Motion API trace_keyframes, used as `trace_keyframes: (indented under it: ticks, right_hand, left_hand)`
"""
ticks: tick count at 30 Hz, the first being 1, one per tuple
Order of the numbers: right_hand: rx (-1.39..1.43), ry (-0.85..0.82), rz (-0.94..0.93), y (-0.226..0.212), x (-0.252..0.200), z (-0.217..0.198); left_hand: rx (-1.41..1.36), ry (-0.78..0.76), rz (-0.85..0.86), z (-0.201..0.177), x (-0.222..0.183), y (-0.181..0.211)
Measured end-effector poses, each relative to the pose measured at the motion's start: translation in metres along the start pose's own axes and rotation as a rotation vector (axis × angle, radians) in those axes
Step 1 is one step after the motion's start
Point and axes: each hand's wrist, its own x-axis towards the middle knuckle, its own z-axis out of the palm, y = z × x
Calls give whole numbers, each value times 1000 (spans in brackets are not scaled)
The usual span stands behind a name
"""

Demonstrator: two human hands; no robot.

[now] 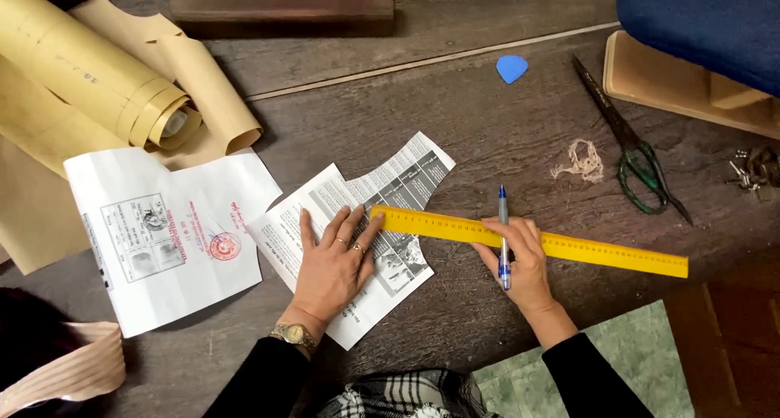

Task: The person is organizing paper patterns by folding, rolling, and marking them with a ruler and pen on a work table.

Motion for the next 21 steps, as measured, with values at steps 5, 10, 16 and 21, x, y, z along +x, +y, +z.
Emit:
trace_keyframes:
  ticks: [5,10,16,21]
  right_hand:
    - [-13,10,-11,-1,0,0]
    - [-12,11,-11,1,-2,1]
    - [-39,5,-35,2,-3,0]
    - [-47,1,-44,0,-4,1]
  left_hand:
    - [12,15,-20,3,0,2]
    - [10,25,-26,3,0,3]
    - [26,36,-29,2,1,4]
    - [33,28,-34,4,1,4]
